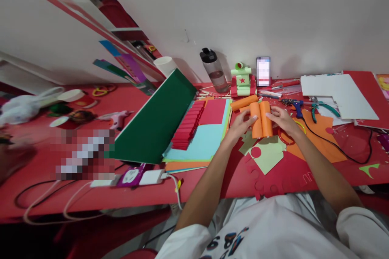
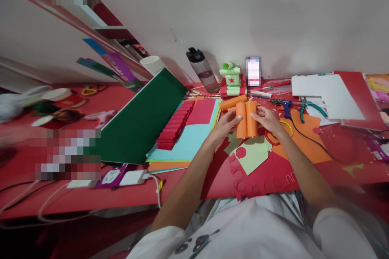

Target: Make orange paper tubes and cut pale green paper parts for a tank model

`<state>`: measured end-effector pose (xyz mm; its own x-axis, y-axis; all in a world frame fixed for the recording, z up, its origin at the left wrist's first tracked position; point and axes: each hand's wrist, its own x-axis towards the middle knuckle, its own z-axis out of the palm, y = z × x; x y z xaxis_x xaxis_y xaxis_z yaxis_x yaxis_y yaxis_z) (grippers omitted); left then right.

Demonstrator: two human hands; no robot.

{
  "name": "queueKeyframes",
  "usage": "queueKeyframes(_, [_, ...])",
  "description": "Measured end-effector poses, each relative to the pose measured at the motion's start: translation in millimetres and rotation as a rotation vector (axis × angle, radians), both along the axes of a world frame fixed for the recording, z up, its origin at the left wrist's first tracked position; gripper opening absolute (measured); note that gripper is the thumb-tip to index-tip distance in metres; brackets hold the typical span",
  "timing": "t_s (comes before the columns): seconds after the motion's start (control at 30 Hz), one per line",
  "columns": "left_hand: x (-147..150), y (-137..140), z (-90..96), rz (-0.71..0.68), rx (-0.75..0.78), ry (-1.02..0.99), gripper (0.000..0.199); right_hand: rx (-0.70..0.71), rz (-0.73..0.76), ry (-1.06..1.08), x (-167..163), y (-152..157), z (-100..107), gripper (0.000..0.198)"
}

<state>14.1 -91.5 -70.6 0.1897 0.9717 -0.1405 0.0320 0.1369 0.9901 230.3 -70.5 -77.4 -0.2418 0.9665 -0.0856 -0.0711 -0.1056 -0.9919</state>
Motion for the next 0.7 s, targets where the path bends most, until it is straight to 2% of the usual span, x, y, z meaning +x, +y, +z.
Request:
queueKeyframes(0.23, [6, 0, -7.6, -0.029, 0.012, 0.004, 0.071, 0.074, 0.016, -0.095, -3, 1, -4, 0.044])
queueKeyframes(0.53, [1, -2, 3.9, 0.044, 0.016, 0.027, 0.064, 0.02, 0.01, -0.019, 2, 2, -1, 0.038])
queueKeyframes(0.7, [-2, 1, 3.0, 0.047, 0.006, 0.047, 0.059, 0.014, 0.01, -0.093, 2, 4, -2, 0.048])
